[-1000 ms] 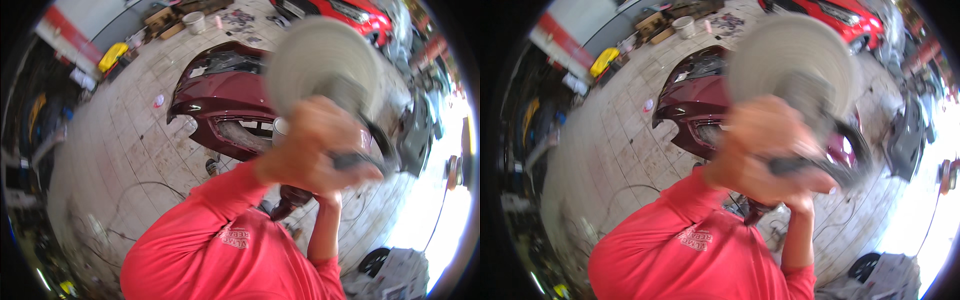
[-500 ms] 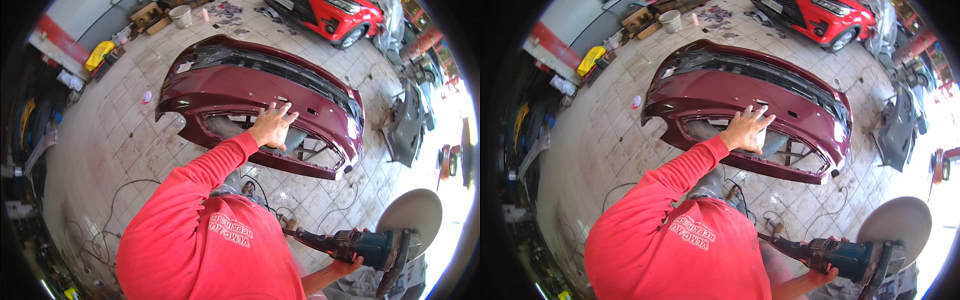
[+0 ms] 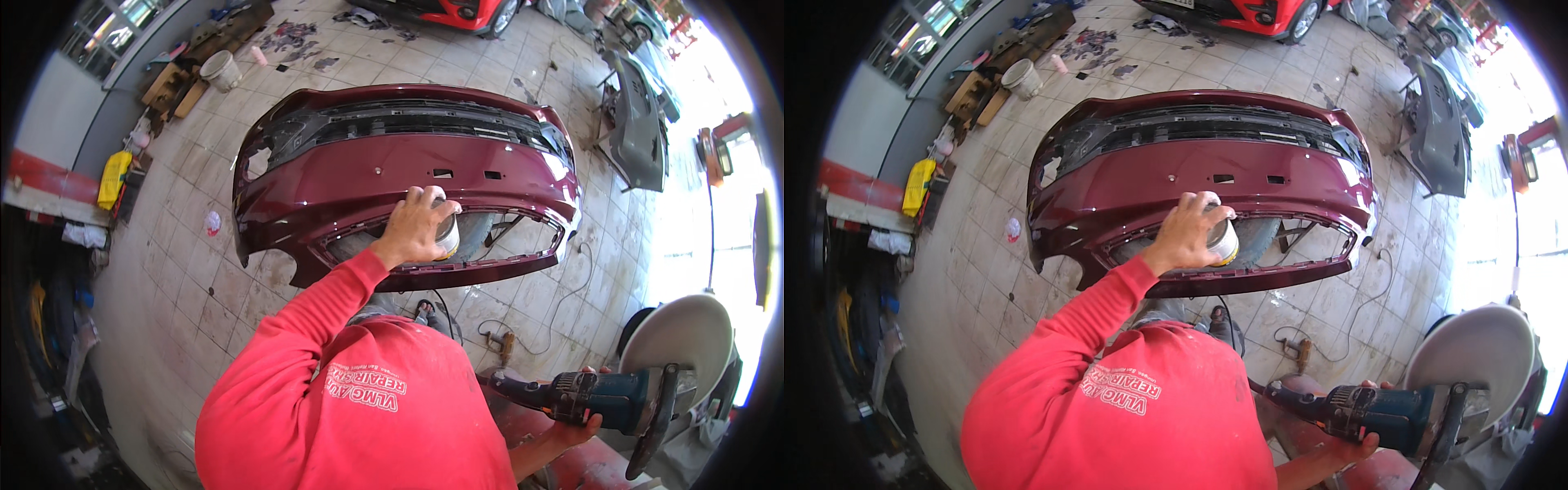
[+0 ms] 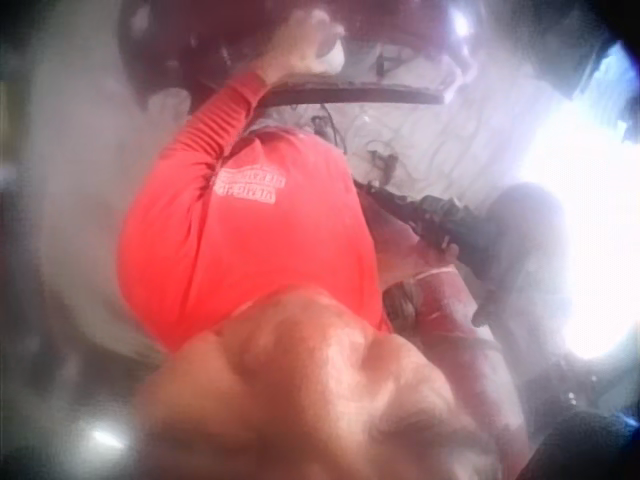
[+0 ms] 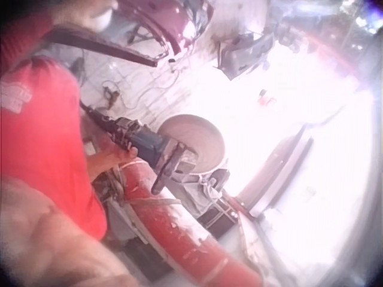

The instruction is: The person uses a rotary polisher with a buffing pad to polish the surface of a maroon car bumper. They move the tool across the bumper in sweeping motions, occasionally pausing to reposition or wipe the surface.

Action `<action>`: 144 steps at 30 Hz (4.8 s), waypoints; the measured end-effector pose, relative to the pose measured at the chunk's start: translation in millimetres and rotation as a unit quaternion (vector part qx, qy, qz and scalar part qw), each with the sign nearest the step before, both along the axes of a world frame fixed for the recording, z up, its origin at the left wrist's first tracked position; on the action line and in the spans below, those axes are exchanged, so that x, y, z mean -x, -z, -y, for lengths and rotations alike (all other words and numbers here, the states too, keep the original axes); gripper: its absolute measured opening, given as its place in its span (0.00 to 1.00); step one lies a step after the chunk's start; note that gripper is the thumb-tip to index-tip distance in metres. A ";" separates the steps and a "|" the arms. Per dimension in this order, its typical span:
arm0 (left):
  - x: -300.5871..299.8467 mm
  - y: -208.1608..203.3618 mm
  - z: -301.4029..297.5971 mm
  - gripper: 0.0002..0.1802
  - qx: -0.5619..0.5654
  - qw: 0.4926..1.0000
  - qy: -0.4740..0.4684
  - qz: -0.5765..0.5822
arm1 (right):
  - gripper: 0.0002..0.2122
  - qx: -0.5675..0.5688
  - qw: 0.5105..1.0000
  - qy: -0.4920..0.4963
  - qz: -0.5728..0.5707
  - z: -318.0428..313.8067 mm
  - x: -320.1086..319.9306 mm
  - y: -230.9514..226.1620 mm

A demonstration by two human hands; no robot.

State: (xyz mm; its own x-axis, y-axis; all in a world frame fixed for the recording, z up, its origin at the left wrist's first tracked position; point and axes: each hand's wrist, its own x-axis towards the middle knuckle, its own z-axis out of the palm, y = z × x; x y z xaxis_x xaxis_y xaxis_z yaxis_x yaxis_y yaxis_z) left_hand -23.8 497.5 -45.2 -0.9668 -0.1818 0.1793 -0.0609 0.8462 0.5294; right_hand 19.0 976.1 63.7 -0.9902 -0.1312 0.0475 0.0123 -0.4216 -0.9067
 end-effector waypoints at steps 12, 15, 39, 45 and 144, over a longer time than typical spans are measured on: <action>38.8 -39.2 269.3 0.45 0.229 0.953 -0.192 -0.046 | 0.46 -0.035 0.997 0.048 0.050 59.8 -41.3 -21.7; 59.9 -14.5 289.1 0.45 0.243 0.953 -0.182 0.013 | 0.45 -0.024 0.997 0.027 0.062 65.2 -40.3 -23.8; 143.9 53.0 413.7 0.56 0.156 0.956 -0.177 0.172 | 0.36 -0.082 0.980 -0.114 0.144 147.0 -39.5 38.2; 134.6 45.9 401.8 0.51 0.169 0.967 -0.174 0.081 | 0.28 -0.252 0.961 -0.081 0.077 134.1 -61.6 65.0; 176.3 81.8 -101.4 0.32 0.156 0.981 0.114 -0.007 | 0.29 -0.142 0.914 0.035 0.379 -94.6 142.1 115.0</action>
